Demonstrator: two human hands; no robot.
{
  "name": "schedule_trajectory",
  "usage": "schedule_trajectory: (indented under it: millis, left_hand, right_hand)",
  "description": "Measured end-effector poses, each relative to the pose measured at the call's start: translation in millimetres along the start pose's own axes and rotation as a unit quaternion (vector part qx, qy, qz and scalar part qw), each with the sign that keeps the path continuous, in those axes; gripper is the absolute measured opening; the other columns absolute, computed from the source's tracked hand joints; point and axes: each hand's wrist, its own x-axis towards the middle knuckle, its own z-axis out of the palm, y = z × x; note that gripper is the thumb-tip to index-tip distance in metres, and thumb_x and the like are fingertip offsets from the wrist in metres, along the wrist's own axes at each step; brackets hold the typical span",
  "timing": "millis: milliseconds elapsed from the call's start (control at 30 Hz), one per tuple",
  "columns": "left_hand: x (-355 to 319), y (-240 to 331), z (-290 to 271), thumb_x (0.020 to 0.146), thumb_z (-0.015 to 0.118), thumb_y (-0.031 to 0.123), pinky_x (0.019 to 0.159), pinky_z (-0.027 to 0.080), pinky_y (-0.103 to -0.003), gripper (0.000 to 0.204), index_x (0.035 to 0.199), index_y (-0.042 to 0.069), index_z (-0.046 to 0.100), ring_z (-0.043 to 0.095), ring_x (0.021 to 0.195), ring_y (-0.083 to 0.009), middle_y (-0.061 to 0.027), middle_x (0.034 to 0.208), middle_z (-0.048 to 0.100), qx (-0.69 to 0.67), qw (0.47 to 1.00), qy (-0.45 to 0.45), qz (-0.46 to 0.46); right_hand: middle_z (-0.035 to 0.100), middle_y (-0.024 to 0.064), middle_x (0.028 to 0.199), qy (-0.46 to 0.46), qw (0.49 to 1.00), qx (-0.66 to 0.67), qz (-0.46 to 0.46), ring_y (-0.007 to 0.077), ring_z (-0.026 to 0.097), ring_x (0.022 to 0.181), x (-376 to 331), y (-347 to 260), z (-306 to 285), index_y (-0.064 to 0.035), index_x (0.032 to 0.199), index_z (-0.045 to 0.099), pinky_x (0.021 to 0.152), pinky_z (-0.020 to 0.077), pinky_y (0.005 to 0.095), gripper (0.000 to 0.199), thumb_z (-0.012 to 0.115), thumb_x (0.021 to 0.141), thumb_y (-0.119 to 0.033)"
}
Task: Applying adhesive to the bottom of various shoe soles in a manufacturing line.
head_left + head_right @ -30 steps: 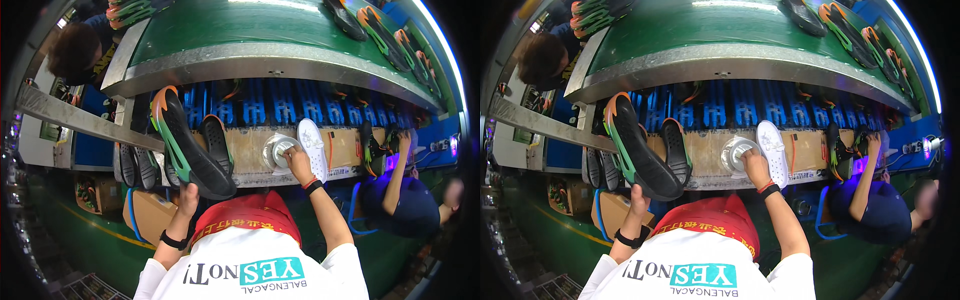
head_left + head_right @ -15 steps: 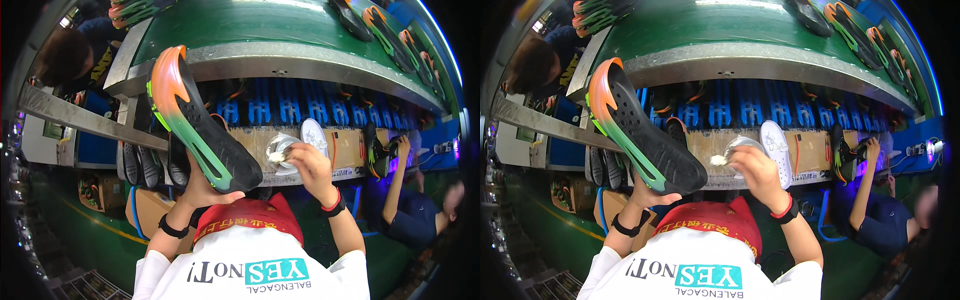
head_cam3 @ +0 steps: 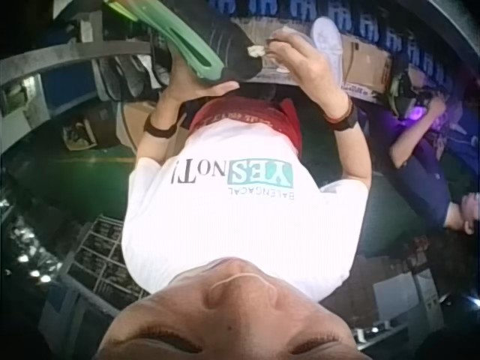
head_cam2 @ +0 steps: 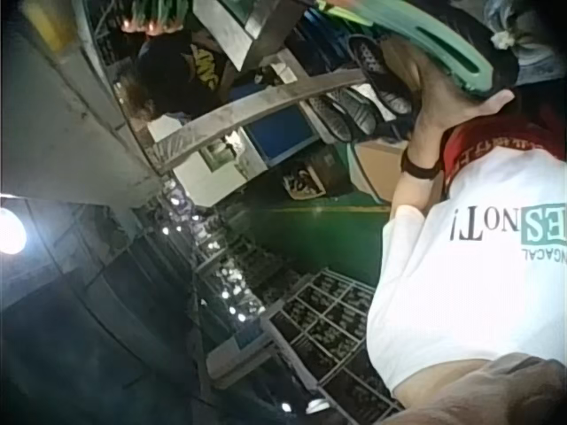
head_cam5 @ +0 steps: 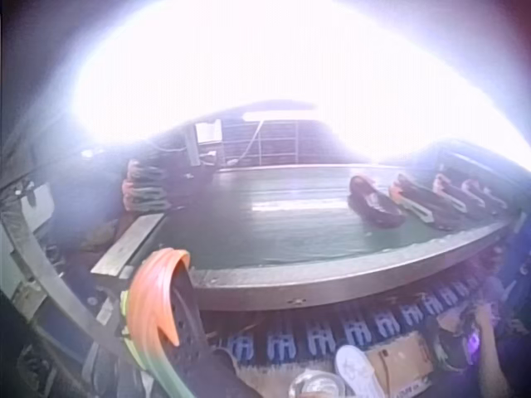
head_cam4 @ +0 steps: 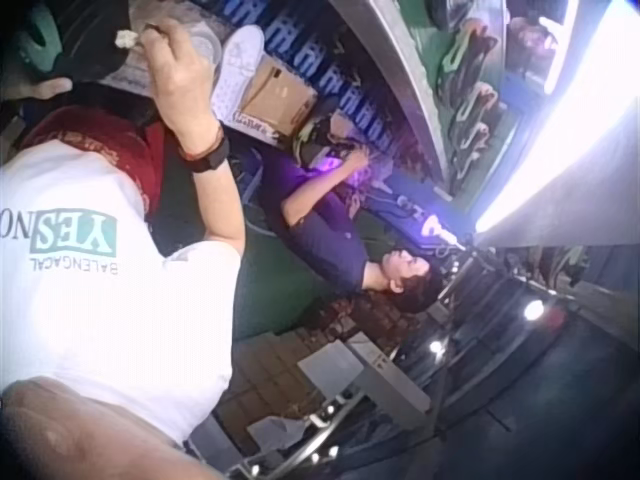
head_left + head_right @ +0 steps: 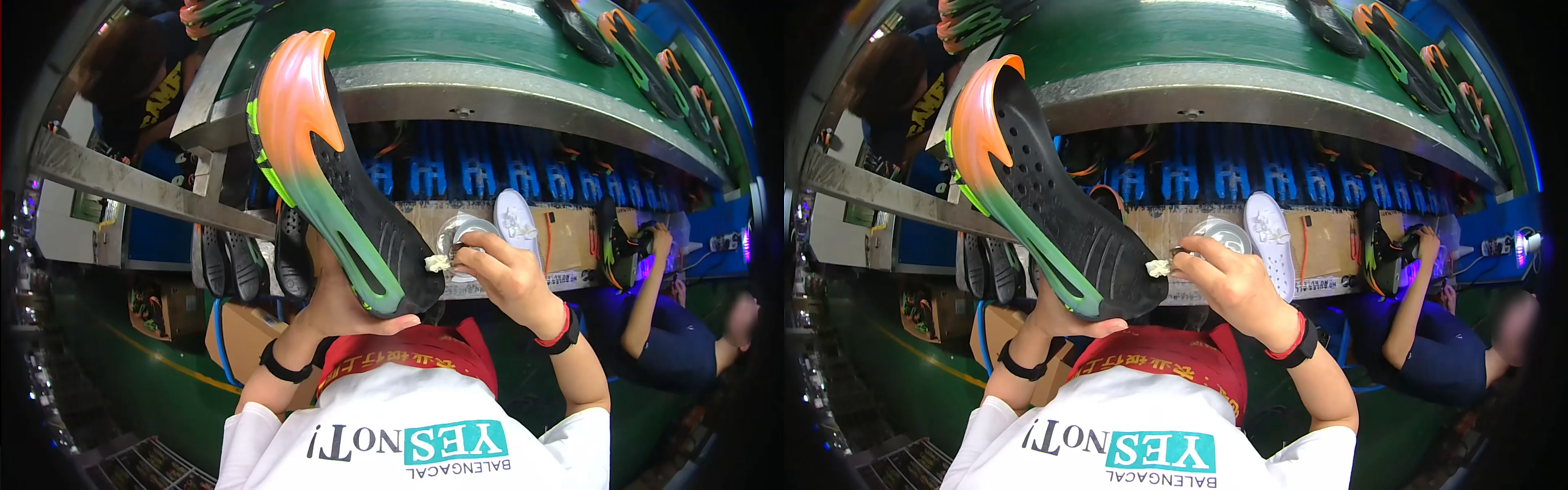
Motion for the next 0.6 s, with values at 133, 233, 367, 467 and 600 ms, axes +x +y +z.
schedule_trajectory:
  millis: [133, 233, 367, 467, 600]
  left_hand:
    - [-2, 3, -3, 0.052, 0.09, 0.037, 0.105, 0.028, -0.042, 0.12, 0.136, -0.006, 0.016, 0.038, 0.122, -0.0322, -0.019, 0.127, 0.036, 0.041, 0.999, 0.0, -0.015]
    - [-2, 6, -2, 0.053, 0.089, 0.036, 0.104, 0.03, -0.042, 0.117, 0.135, -0.007, 0.017, 0.04, 0.12, -0.0312, -0.018, 0.125, 0.039, 0.016, 1.0, 0.007, -0.009]
    - [3, 11, -3, 0.053, 0.089, 0.035, 0.101, 0.034, -0.042, 0.114, 0.134, -0.006, 0.019, 0.043, 0.118, -0.0306, -0.017, 0.123, 0.041, 0.021, 0.999, 0.01, 0.042]
    - [4, 13, -4, 0.054, 0.089, 0.032, 0.098, 0.038, -0.041, 0.113, 0.134, -0.004, 0.019, 0.045, 0.116, -0.03, -0.0163, 0.122, 0.041, 0.077, 0.996, -0.006, 0.039]
    - [4, 12, -3, 0.053, 0.09, 0.03, 0.096, 0.04, -0.04, 0.114, 0.135, -0.002, 0.017, 0.046, 0.116, -0.0299, -0.017, 0.122, 0.04, 0.032, 0.998, 0.017, 0.059]
  right_hand:
    - [0.063, 0.0135, 0.098, -0.014, 0.999, 0.033, 0.028, 0.0303, 0.066, 0.075, 0, 0, 0, -0.0035, 0.094, 0.063, 0.06, 0.0546, 0.0338, 0.019, 0.071, 0.076, -0.007]
    - [0.064, 0.0139, 0.097, -0.024, 0.996, 0.065, 0.049, 0.0323, 0.065, 0.077, 3, -4, -3, -0.0028, 0.092, 0.064, 0.064, 0.0547, 0.0349, 0.017, 0.07, 0.078, -0.007]
    - [0.065, 0.0146, 0.095, -0.034, 0.993, 0.088, 0.069, 0.0336, 0.065, 0.078, 5, -7, -6, -0.0013, 0.092, 0.064, 0.066, 0.0542, 0.0359, 0.015, 0.069, 0.079, -0.007]
    - [0.065, 0.015, 0.093, -0.053, 0.988, 0.115, 0.093, 0.0338, 0.065, 0.077, 6, -8, -8, 0.0002, 0.092, 0.064, 0.067, 0.0531, 0.0361, 0.014, 0.068, 0.08, -0.006]
    - [0.065, 0.0148, 0.088, -0.063, 0.98, 0.148, 0.118, 0.0332, 0.064, 0.076, 7, -9, -8, 0.0016, 0.091, 0.064, 0.067, 0.0521, 0.035, 0.012, 0.067, 0.081, -0.004]
